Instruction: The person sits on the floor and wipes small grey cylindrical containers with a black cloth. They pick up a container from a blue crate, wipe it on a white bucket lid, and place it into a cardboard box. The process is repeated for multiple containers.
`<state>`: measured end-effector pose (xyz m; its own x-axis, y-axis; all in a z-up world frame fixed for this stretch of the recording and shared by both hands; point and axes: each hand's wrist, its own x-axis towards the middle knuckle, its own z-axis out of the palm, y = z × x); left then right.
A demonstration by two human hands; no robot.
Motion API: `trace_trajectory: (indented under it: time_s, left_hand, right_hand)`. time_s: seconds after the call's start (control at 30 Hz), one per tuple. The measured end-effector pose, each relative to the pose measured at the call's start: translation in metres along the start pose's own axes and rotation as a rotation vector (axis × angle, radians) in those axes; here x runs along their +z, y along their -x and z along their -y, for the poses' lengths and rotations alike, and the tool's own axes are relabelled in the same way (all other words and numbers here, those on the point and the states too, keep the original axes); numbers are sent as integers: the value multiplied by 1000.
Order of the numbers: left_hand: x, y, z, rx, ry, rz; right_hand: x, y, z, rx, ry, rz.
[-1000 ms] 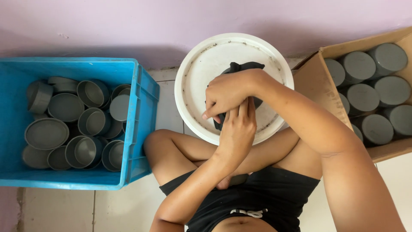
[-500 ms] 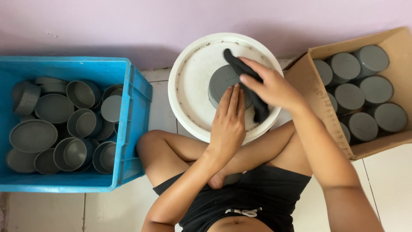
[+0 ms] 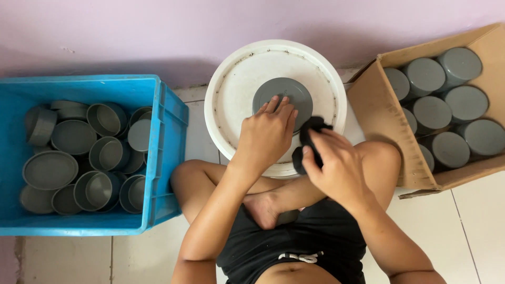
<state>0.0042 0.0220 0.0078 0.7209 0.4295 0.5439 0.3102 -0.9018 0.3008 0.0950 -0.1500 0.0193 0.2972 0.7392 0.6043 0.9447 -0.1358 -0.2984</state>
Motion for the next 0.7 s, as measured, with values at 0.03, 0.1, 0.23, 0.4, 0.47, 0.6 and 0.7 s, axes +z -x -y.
trace_trajectory:
  time_s: [0.03, 0.1, 0.23, 0.4, 0.47, 0.6, 0.7]
  left_hand:
    - [-3, -5, 1, 0, 0, -1]
    - [-9, -13, 1, -12, -117, 63]
    - [-15, -23, -1, 38, -111, 105]
    - [-24, -44, -3, 66, -101, 277]
    - [-25, -56, -8, 51, -115, 335]
    - [-20, -69, -13, 45, -174, 492]
    - [-28, -81, -23, 76, -273, 598]
  right_hand:
    - [6, 1, 5, -1, 1, 0]
    - [15, 5, 15, -128, -87, 29]
    - [22, -4, 28, -251, -130, 65]
    - [51, -15, 46, -496, 122, 135]
    - [87, -7, 44, -524, 131, 146]
    - [217, 56, 1, -585, 134, -112]
    - [275, -106, 24, -419, 356, 34]
